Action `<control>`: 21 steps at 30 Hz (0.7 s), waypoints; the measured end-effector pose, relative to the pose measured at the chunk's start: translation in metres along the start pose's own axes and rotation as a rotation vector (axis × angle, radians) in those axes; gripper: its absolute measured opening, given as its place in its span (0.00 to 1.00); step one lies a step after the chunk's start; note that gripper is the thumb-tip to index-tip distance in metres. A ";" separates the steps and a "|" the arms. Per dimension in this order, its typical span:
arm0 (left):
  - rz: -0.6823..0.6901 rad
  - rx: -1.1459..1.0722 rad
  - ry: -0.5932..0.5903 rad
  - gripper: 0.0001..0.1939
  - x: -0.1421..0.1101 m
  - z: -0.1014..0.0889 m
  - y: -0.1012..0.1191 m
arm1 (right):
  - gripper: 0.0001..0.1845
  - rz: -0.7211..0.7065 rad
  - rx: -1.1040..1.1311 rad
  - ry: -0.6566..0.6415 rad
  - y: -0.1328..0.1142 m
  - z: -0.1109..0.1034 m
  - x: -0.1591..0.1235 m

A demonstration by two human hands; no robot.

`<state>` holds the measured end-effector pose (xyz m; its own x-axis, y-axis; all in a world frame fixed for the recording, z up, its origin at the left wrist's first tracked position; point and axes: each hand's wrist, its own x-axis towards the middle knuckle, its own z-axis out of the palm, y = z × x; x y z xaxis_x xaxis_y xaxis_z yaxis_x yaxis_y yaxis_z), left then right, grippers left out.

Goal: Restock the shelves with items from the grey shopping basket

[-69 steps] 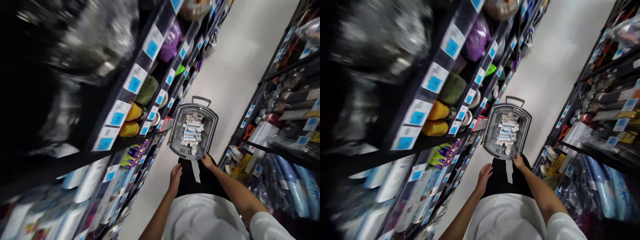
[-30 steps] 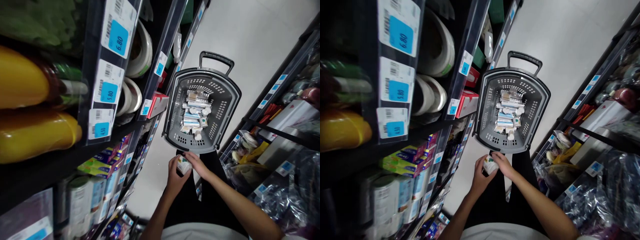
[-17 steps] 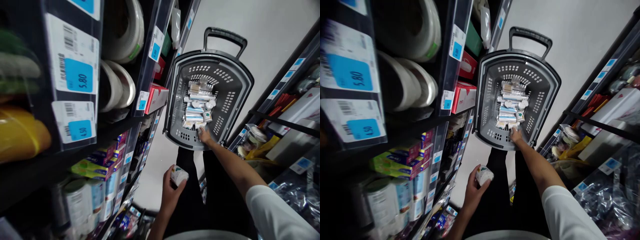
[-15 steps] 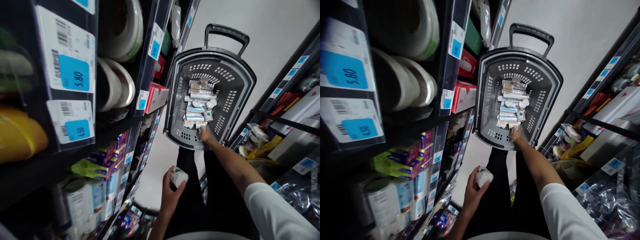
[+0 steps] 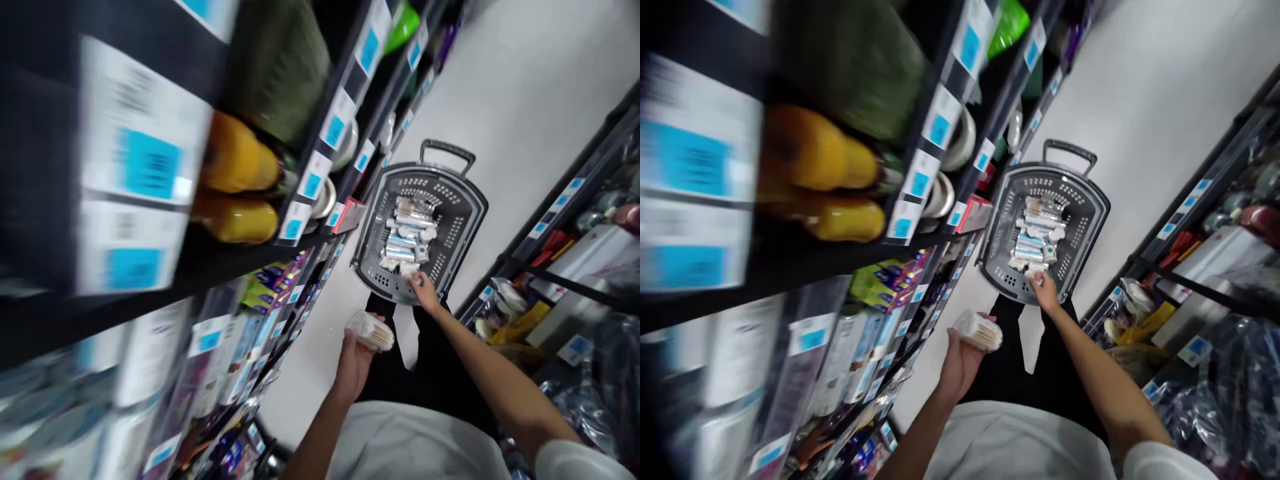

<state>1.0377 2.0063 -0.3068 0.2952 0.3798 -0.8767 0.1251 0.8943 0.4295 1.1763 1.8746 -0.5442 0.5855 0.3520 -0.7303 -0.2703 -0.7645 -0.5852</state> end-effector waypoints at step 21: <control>0.853 -0.314 0.145 0.37 -0.204 0.028 0.094 | 0.37 -0.471 0.196 -0.254 -0.246 -0.112 -0.170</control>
<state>1.0161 2.0063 -0.0814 0.0447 0.9470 -0.3180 -0.3496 0.3130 0.8831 1.2288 1.9428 -0.2363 0.4814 0.7681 -0.4223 -0.1758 -0.3873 -0.9050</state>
